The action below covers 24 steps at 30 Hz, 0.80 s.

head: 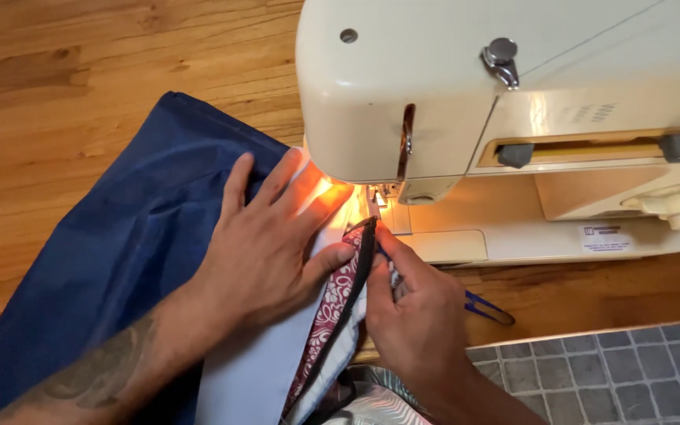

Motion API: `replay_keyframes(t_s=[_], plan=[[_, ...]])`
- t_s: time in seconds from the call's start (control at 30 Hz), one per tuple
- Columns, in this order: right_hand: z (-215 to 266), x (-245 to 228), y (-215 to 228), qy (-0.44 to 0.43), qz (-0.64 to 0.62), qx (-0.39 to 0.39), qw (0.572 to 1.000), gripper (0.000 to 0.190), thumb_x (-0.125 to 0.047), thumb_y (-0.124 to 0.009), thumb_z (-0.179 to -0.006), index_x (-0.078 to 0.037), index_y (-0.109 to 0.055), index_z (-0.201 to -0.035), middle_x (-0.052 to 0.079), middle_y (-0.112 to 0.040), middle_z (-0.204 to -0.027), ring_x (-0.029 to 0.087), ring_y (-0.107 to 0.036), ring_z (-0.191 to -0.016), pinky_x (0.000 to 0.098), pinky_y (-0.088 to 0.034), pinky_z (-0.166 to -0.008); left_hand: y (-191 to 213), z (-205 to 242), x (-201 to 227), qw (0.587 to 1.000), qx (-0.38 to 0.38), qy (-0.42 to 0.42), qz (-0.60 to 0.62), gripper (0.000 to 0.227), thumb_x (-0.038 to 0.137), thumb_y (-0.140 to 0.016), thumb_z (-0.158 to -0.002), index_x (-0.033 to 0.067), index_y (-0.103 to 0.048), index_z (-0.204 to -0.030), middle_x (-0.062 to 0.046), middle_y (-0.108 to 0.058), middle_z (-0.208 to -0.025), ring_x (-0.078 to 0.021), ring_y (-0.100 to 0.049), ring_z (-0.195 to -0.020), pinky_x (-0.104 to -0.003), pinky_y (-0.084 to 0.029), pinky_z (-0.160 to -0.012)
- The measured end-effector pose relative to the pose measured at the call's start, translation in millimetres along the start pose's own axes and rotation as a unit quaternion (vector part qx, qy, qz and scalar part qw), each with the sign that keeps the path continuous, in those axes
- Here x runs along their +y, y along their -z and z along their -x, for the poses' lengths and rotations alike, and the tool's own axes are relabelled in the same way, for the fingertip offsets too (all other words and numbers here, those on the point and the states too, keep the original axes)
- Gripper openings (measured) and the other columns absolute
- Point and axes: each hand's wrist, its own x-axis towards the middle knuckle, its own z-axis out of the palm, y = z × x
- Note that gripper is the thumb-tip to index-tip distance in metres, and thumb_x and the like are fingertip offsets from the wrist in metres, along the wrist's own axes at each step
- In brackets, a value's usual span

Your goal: Trimming fabric with scissors and positioning it under a sewing machine needle for stitching

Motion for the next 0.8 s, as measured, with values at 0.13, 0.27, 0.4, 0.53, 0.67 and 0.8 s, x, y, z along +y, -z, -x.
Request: replay_keyframes(t_s=[0.13, 0.27, 0.4, 0.53, 0.67, 0.8], plan=[[-0.5, -1.6, 1.1, 0.019, 0.030, -0.013, 0.999, 0.040, -0.024, -0.069, -0.103, -0.016, -0.088, -0.138, 0.007, -0.077, -0.066, 0.023, -0.058, -0.046, 0.0412, -0.053, -0.059, 2.2, -8.7, -9.5, 0.994, 0.005, -0.070, 0.084, 0.070, 0.066, -0.045, -0.117, 0.0145, -0.068, -0.158, -0.017, -0.065, -0.160, -0.0466, -0.047, -0.164, -0.068, -0.021, -0.138], [3.4, -6.3, -0.1, 0.044, 0.041, 0.000, 0.998, 0.041, -0.019, -0.068, -0.101, -0.015, -0.087, -0.136, 0.012, -0.085, -0.079, 0.031, -0.073, -0.060, 0.0454, -0.058, -0.068, 2.0, -9.6, -10.9, 0.990, 0.021, -0.092, 0.107, 0.066, 0.062, -0.051, -0.117, 0.0117, -0.070, -0.156, -0.018, -0.068, -0.152, -0.0534, -0.051, -0.160, -0.066, -0.036, -0.134], [-0.3, -2.2, -3.7, 0.050, 0.060, -0.011, 0.997, 0.041, -0.021, -0.067, -0.102, -0.017, -0.086, -0.138, 0.014, -0.085, -0.081, 0.038, -0.076, -0.067, 0.0500, -0.059, -0.075, 0.5, 0.4, -6.1, 0.996, 0.061, -0.061, 0.023, 0.072, 0.070, -0.049, -0.115, 0.0166, -0.072, -0.158, -0.019, -0.065, -0.169, -0.0447, -0.051, -0.164, -0.061, -0.031, -0.139], [6.0, 1.2, -4.8, 0.071, 0.075, -0.007, 0.995, 0.038, -0.018, -0.068, -0.099, -0.016, -0.087, -0.132, 0.015, -0.080, -0.075, 0.041, -0.072, -0.061, 0.0536, -0.055, -0.070, -1.8, 11.7, 2.6, 0.990, 0.101, -0.039, -0.089, 0.079, 0.078, -0.038, -0.116, 0.0102, -0.078, -0.130, -0.032, -0.067, -0.156, -0.0468, -0.059, -0.152, -0.068, -0.037, -0.131], [4.2, -5.9, -5.3, 0.060, 0.071, 0.005, 0.996, 0.037, -0.019, -0.068, -0.102, -0.018, -0.089, -0.133, 0.012, -0.070, -0.061, 0.031, -0.061, -0.048, 0.0477, -0.053, -0.061, 0.0, 3.6, -9.5, 0.989, 0.119, -0.089, -0.022, 0.063, 0.063, -0.054, -0.118, 0.0039, -0.075, -0.111, -0.027, -0.072, -0.151, -0.0437, -0.065, -0.151, -0.071, -0.037, -0.128], [2.9, -7.0, -3.9, 0.069, 0.045, -0.003, 0.997, 0.034, -0.015, -0.068, -0.103, -0.012, -0.088, -0.131, 0.008, -0.075, -0.067, 0.026, -0.057, -0.045, 0.0447, -0.051, -0.058, 7.2, -9.3, -5.5, 0.993, 0.112, -0.033, 0.000, 0.052, 0.052, -0.057, -0.117, 0.0067, -0.082, -0.117, -0.021, -0.070, -0.157, -0.0435, -0.061, -0.149, -0.079, -0.041, -0.122]])
